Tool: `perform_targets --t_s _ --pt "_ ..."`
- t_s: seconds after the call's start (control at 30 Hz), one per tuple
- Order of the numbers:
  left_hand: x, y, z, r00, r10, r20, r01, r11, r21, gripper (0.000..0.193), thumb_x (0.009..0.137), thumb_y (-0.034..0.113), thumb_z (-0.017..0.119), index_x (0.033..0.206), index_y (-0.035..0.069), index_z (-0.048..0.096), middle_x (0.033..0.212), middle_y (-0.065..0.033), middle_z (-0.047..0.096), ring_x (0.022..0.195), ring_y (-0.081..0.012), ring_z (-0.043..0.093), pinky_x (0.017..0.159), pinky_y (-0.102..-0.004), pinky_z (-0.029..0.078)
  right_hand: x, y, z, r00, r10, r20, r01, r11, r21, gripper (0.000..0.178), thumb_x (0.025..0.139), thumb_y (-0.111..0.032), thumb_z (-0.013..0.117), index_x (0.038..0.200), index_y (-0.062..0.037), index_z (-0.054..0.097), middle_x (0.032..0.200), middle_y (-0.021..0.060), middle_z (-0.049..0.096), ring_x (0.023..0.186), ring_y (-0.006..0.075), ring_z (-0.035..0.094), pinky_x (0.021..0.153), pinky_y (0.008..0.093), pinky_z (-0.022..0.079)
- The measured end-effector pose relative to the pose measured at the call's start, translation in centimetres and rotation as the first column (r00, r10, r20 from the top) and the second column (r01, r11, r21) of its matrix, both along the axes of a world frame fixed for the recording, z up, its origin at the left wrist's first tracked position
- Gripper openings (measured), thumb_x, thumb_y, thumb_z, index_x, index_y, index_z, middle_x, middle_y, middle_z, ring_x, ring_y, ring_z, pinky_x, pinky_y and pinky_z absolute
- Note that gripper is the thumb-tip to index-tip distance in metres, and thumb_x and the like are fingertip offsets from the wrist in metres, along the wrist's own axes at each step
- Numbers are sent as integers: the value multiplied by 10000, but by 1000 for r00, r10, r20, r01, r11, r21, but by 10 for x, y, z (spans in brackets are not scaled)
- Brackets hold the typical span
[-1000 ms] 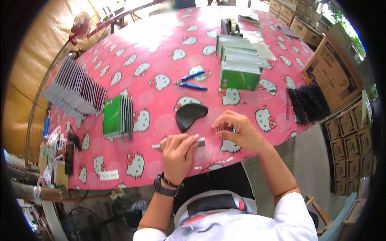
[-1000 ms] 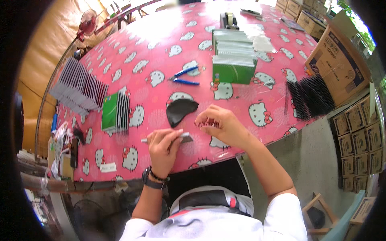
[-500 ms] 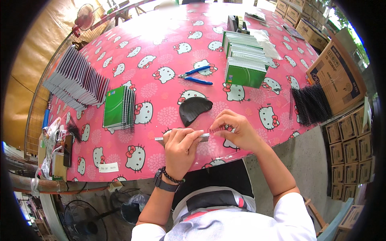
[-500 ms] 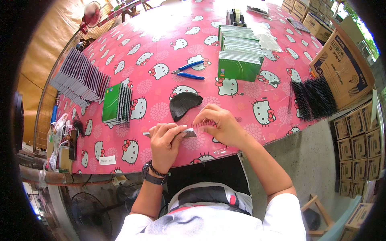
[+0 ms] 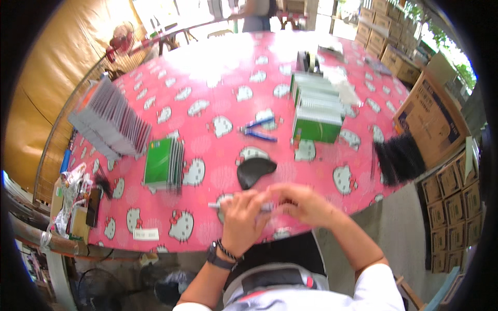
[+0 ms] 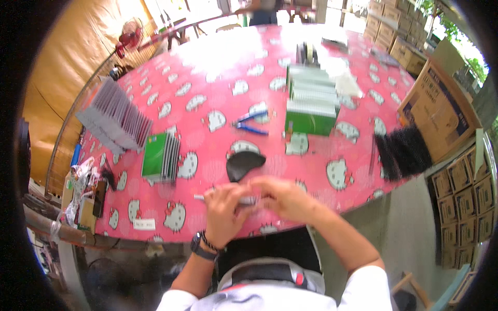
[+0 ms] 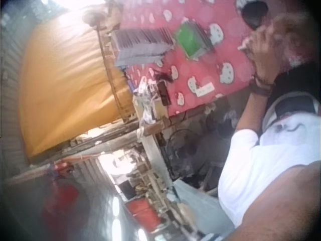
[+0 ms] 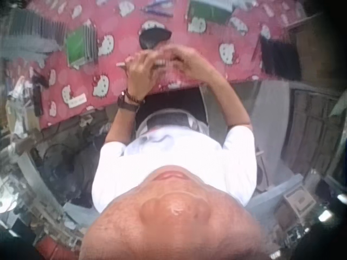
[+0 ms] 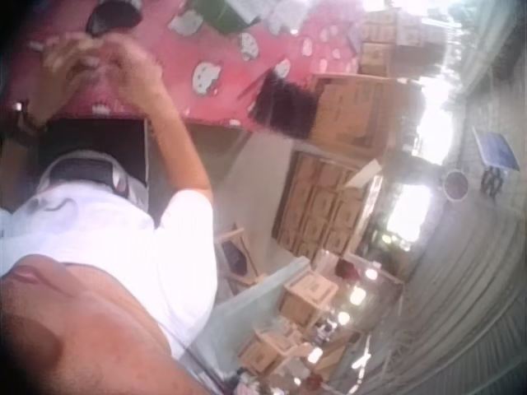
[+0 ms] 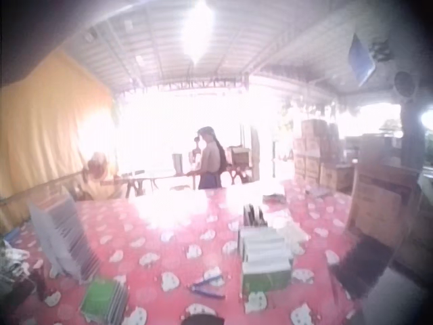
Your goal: The person repeatedly picks up a green notebook and a black spiral binding, inserts the binding into the notebook spine, and places the assembled notebook into a growing stack. The process is repeated continuously throughout the clip.
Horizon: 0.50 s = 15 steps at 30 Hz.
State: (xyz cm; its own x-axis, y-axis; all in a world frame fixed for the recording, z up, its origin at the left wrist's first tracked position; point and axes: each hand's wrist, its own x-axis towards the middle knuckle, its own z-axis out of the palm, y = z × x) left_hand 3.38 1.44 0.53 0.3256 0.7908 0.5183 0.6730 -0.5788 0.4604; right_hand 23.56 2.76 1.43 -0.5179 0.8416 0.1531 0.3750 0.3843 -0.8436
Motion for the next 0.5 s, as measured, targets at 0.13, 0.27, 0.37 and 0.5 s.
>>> perform_targets --t_s 0.13,0.27,0.37,0.5 --pt "-10 -5 0 994 5 -111 -10 999 -44 288 768 296 717 1000 147 634 983 -28 617 948 -220 568 841 -403 317 -5 36 26 972 129 197 -91 978 -190 338 866 -154 655 1188 -76 588 1116 138 636 982 293 633 796 359 506" --pt "0 -2 9 998 -52 -42 51 999 -15 217 787 293 698 936 147 641 950 -6 619 933 -195 569 836 -392 314 2 90 -14 962 -106 250 -18 893 451 304 821 -115 649 1123 -132 617 1218 144 565 1154 339 510 947 407 454" --pt "-3 -2 8 995 -73 -70 72 997 -13 198 797 281 689 933 149 633 946 9 624 933 -181 571 841 -383 317 3 108 -37 902 -34 431 -124 935 333 339 766 -95 675 1098 -150 633 1183 149 571 1118 353 524 958 404 457" --pt "-14 -4 -2 992 -51 -112 50 999 -12 198 802 273 686 942 146 625 952 13 632 935 -181 578 858 -387 325 -7 80 -22 896 -220 386 106 949 297 312 711 -167 723 1007 -98 653 1017 168 588 1001 340 565 847 421 502"
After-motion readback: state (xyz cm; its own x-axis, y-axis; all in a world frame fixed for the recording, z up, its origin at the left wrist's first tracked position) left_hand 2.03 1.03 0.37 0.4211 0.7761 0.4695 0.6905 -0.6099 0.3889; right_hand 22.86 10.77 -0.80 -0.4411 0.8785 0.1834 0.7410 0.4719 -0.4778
